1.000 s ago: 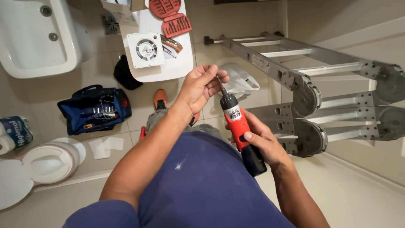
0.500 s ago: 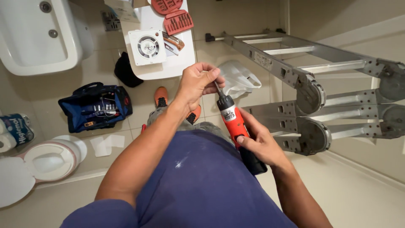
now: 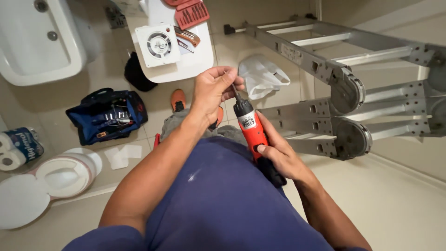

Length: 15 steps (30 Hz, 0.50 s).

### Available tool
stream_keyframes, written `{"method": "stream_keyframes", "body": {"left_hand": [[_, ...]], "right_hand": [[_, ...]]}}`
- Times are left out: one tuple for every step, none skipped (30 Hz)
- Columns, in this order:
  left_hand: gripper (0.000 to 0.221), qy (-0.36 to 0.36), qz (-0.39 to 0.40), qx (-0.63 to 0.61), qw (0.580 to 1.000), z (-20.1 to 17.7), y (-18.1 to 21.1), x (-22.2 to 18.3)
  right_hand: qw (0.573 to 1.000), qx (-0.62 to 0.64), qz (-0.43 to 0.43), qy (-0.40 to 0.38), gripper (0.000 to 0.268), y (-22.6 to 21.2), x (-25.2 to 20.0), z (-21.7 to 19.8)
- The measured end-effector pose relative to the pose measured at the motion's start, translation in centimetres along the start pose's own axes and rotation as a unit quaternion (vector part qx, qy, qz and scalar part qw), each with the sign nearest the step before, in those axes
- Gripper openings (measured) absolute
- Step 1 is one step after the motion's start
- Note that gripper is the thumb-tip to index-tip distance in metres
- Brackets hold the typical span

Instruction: Preparing a bathroom exhaust fan for installation by unboxing components and selecting tools

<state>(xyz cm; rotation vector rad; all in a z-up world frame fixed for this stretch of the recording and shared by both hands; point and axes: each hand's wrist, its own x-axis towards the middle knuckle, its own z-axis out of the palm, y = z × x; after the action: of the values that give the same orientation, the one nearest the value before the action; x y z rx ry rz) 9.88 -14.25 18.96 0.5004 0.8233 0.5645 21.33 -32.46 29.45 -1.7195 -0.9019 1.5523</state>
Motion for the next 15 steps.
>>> {"method": "stream_keyframes", "body": {"left_hand": [[0.028, -0.003, 0.001, -0.001, 1.000, 0.0, -0.1, 0.0], [0.028, -0.002, 0.002, 0.000, 1.000, 0.0, 0.2, -0.2], [0.027, -0.004, 0.006, 0.003, 1.000, 0.0, 0.4, -0.3], [0.027, -0.006, 0.010, 0.006, 1.000, 0.1, 0.7, -0.4], [0.027, -0.008, 0.013, 0.006, 1.000, 0.1, 0.7, -0.5], [0.028, -0.005, 0.006, 0.007, 1.000, 0.0, 0.8, -0.5], [0.028, -0.002, -0.001, 0.009, 1.000, -0.1, 0.8, -0.6], [0.028, -0.002, 0.002, 0.009, 1.000, -0.2, 1.0, -0.7], [0.028, -0.001, -0.002, 0.008, 1.000, -0.3, 1.0, -0.8], [0.028, 0.001, -0.006, 0.008, 1.000, -0.3, 1.0, -0.9], [0.028, 0.002, -0.006, 0.007, 1.000, -0.3, 1.0, -0.9], [0.028, 0.002, -0.002, 0.012, 1.000, -0.4, 1.0, -0.8], [0.029, 0.003, 0.002, 0.016, 1.000, -0.4, 1.0, -0.7], [0.029, 0.004, 0.002, 0.015, 1.000, -0.4, 1.0, -0.9], [0.028, -0.001, 0.000, 0.022, 1.000, -0.4, 1.2, -0.9]], "right_hand": [[1.000, -0.005, 0.003, 0.002, 0.083, -0.1, -0.1, 0.2], [1.000, -0.005, 0.002, 0.001, 0.083, 0.7, 0.0, 0.1], [0.999, 0.036, -0.015, 0.002, 0.082, 1.3, 0.1, 0.0], [0.997, 0.077, -0.032, 0.004, 0.081, 2.0, 0.2, -0.2], [0.996, 0.076, -0.035, 0.004, 0.081, 1.7, 0.1, 0.3], [0.988, 0.150, -0.034, -0.002, 0.084, 1.5, 0.0, 0.9], [0.974, 0.223, -0.032, -0.008, 0.087, 1.2, 0.0, 1.5], [0.974, 0.222, -0.034, -0.009, 0.087, 1.5, -0.1, 1.6], [0.977, 0.212, -0.036, -0.001, 0.084, 1.9, -0.2, 1.7], [0.978, 0.203, -0.037, 0.007, 0.082, 2.3, -0.3, 1.7], [0.979, 0.203, -0.037, 0.006, 0.082, 2.0, -0.4, 1.8], [0.981, 0.188, -0.043, 0.008, 0.082, 1.8, -0.4, 1.9], [0.984, 0.174, -0.049, 0.009, 0.082, 1.6, -0.5, 2.0], [0.984, 0.174, -0.048, 0.007, 0.082, 1.7, -0.6, 2.1], [0.984, 0.172, -0.049, 0.006, 0.082, 1.7, -0.5, 2.1]]}}
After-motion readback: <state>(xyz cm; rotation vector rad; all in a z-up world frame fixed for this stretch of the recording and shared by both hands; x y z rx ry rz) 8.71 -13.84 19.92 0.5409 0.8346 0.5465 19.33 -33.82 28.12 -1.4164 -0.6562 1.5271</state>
